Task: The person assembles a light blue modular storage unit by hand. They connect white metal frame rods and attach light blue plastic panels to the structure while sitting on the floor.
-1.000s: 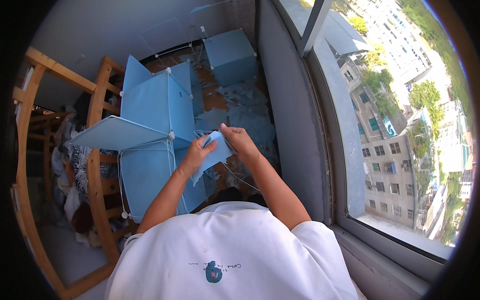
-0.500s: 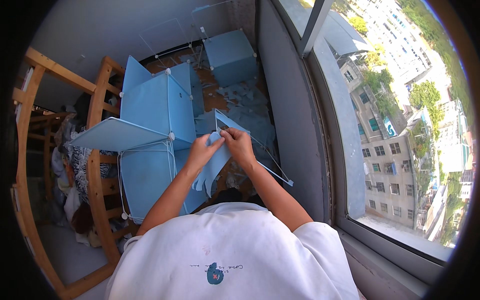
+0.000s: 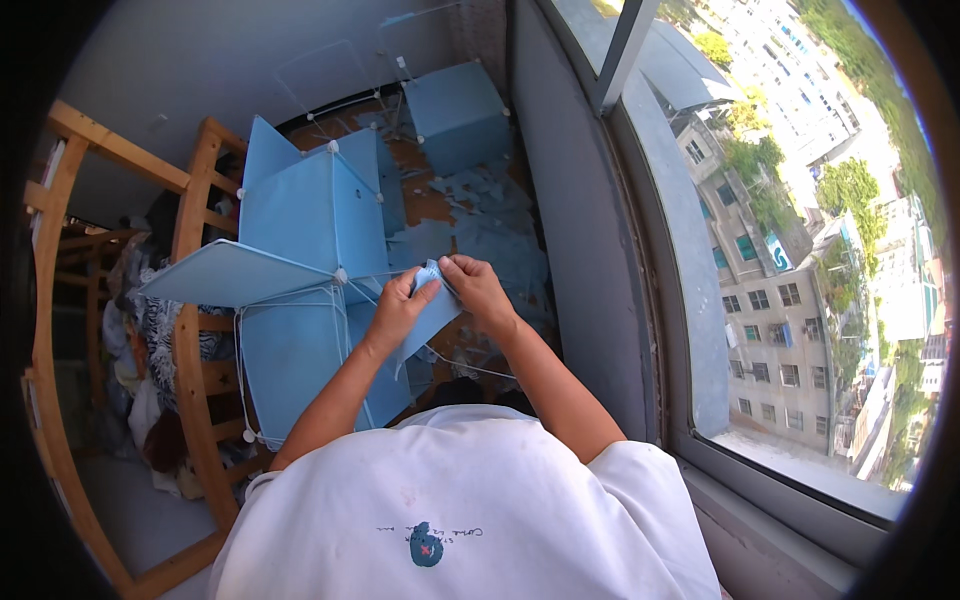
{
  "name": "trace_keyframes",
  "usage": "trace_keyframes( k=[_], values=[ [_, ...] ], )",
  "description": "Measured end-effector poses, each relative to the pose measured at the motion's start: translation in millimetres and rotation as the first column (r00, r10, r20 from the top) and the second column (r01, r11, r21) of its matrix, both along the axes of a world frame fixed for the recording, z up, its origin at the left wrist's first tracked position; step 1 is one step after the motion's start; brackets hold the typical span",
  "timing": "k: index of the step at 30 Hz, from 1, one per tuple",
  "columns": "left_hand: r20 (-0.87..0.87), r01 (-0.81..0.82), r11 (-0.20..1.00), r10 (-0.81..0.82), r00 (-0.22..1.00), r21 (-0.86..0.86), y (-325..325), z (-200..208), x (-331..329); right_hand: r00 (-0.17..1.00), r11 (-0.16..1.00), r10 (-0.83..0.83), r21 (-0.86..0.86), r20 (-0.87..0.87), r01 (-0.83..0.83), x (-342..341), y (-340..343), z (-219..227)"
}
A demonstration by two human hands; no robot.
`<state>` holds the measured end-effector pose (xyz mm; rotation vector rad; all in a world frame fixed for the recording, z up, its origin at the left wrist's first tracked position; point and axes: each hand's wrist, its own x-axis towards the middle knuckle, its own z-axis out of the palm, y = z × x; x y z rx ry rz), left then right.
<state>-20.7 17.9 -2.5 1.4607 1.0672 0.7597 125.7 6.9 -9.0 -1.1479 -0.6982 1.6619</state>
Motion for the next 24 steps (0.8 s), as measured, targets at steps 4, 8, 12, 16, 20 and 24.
trace_keyframes(
  k=[4,8,12,16,20,24],
  values=[
    [-0.079,0.000,0.997,0.006,0.997,0.083,-2,4,1,0.972,0.986,0.033,0.152,0.231,-0.070,1,2,-1],
    [-0.147,0.018,0.995,-0.003,0.989,0.098,-3,1,-2,0.876,0.977,-0.016,0.193,0.483,-0.089,-1,0,0],
    [-0.048,0.002,0.986,0.006,0.999,0.168,-3,11,4,0.937,0.982,-0.153,0.154,0.314,0.108,-9,-2,6],
    [-0.096,0.016,0.965,0.010,0.995,0.262,-3,11,4,0.978,0.983,-0.175,-0.029,0.110,0.179,-9,1,20],
    [-0.192,0.077,0.939,-0.012,0.981,0.336,-6,8,1,0.985,0.974,-0.170,-0.158,-0.043,0.161,-10,0,10],
    [-0.167,0.094,0.930,-0.036,0.985,0.354,-10,10,-6,0.985,0.975,-0.127,-0.195,-0.120,0.102,-13,-3,6]
  ],
)
